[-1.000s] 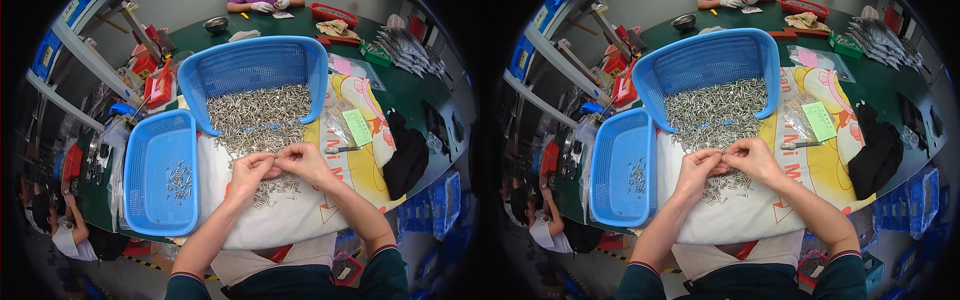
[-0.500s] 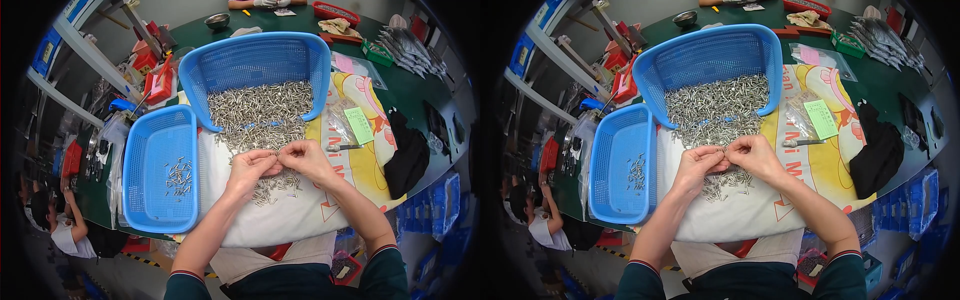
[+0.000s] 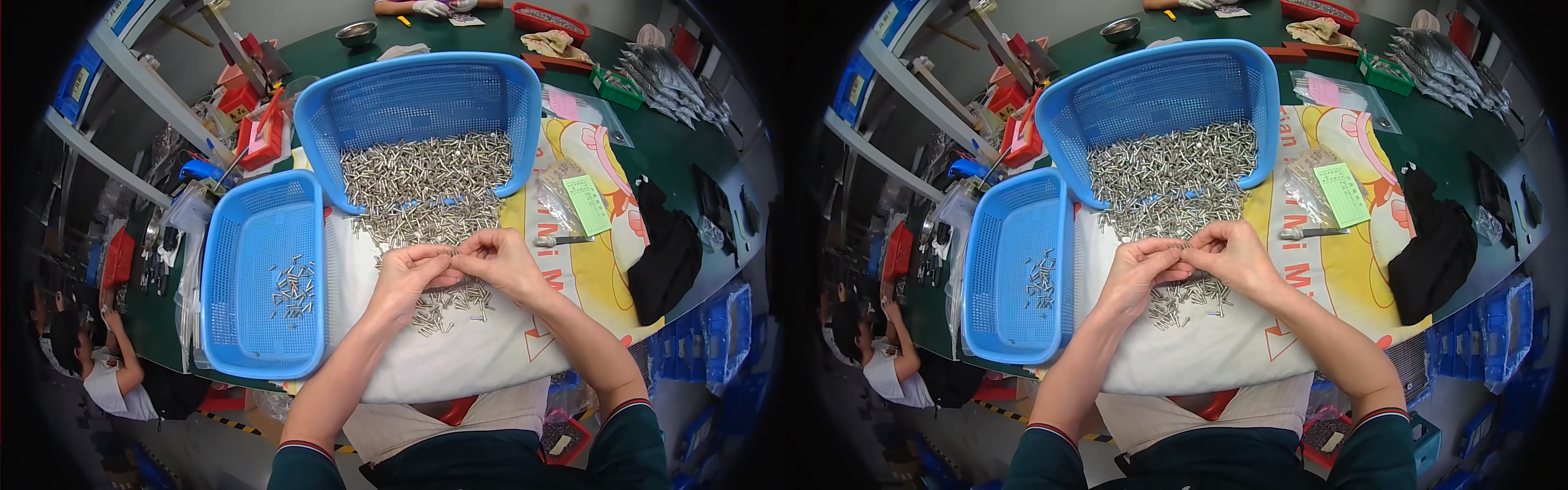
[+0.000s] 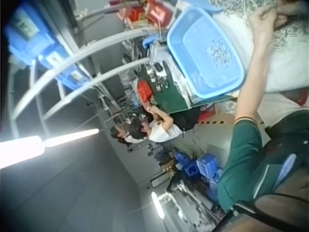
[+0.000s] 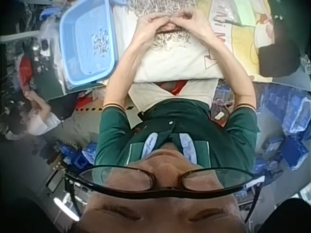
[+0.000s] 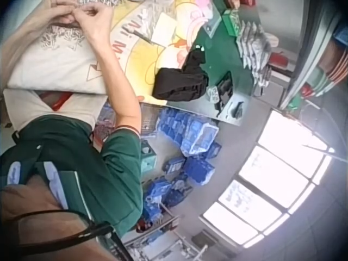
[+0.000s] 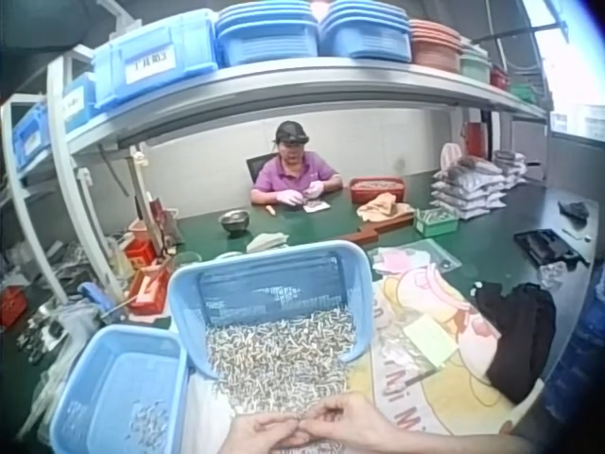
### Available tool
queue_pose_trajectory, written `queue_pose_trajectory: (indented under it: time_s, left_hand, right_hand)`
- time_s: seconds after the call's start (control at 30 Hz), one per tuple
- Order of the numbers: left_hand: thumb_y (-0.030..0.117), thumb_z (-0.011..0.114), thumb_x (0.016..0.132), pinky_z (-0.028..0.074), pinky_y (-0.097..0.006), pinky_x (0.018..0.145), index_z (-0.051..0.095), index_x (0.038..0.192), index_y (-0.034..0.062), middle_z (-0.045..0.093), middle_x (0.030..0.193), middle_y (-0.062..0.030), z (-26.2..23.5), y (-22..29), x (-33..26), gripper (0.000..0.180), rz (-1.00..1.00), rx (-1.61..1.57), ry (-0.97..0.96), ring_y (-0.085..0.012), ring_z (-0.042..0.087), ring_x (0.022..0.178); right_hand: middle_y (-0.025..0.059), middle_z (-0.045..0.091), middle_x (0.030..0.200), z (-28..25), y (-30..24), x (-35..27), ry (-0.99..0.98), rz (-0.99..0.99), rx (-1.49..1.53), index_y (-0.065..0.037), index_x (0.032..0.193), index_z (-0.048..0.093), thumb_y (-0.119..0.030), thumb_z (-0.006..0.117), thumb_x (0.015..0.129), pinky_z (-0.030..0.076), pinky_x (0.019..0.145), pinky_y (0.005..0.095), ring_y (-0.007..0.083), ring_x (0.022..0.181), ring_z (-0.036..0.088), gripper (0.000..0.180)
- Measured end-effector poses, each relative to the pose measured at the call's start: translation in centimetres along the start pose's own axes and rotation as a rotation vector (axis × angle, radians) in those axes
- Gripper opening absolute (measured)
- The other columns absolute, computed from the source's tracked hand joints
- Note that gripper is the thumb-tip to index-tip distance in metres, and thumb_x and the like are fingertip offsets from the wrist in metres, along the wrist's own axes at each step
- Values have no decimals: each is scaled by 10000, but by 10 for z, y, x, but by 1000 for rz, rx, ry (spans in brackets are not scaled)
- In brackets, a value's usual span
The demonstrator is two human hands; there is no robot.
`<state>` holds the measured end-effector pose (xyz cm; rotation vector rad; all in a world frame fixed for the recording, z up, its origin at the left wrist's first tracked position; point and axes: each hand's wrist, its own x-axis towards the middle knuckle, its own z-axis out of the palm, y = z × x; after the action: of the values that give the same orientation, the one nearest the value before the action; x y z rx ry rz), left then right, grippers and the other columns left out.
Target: Sorting and inspecting small metal screws at an industrial workbench.
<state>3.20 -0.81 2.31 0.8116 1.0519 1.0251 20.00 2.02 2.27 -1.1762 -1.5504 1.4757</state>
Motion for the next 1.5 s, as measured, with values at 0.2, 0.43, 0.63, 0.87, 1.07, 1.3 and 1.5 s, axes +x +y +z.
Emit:
queue_pose_trajectory:
  time_s: [0.2, 0.43, 0.63, 0.87, 1.07, 1.3, 1.5]
  left_hand:
    - [26, 556, 853, 553, -253, 687, 597, 1009, -78, 653, 854, -156, -1, 0, 0, 192, 7, -1, -6, -175, 659, 722]
    - [25, 534, 862, 555, -250, 692, 593, 1018, -82, 650, 875, -157, 0, 1, -1, 198, 8, 5, -24, -179, 660, 738]
    - [86, 521, 890, 556, -260, 716, 579, 1031, -80, 649, 905, -170, 1, 7, -1, 225, -84, -50, -47, -196, 662, 779]
    - [134, 505, 912, 554, -270, 736, 565, 1038, -70, 646, 927, -185, -1, 7, 0, 247, -156, -94, -67, -208, 658, 822]
    - [121, 499, 911, 553, -285, 751, 562, 1030, -70, 638, 938, -204, -5, 4, 3, 234, -197, -136, -125, -230, 655, 841]
    - [124, 492, 911, 554, -293, 754, 548, 1027, -73, 630, 951, -226, -4, 5, 2, 235, -199, -183, -133, -252, 652, 855]
    - [104, 484, 905, 570, -288, 717, 544, 1008, -77, 620, 930, -272, -5, 5, 2, 217, -237, -271, -144, -263, 663, 803]
  right_hand:
    - [-13, 588, 692, 1, -1, 0, 7, -2, -32, 19, 788, 631, -109, 715, 750, 401, 523, 168, 19, 611, 498, 158]
    - [-1, 603, 705, 0, 0, 0, 6, -12, -69, 17, 796, 631, -102, 719, 749, 412, 532, 164, 22, 613, 513, 156]
    - [32, 593, 690, -11, -10, 0, -103, 164, 100, 29, 831, 630, -164, 638, 824, 424, 499, 189, 64, 552, 520, 193]
    - [52, 589, 669, -13, -10, 0, -126, 185, 127, 40, 829, 630, -131, 606, 818, 420, 475, 199, 90, 516, 527, 173]
    - [48, 593, 652, -12, -10, 1, -109, 224, 94, 30, 803, 637, -145, 633, 802, 408, 459, 196, 86, 499, 525, 175]
    - [45, 590, 642, -12, -9, 1, -88, 236, 76, 22, 772, 631, -171, 643, 804, 397, 447, 192, 78, 483, 514, 196]
    - [38, 584, 619, -9, -11, -2, -85, 199, 25, 10, 722, 620, -212, 632, 825, 381, 430, 195, 66, 469, 499, 246]
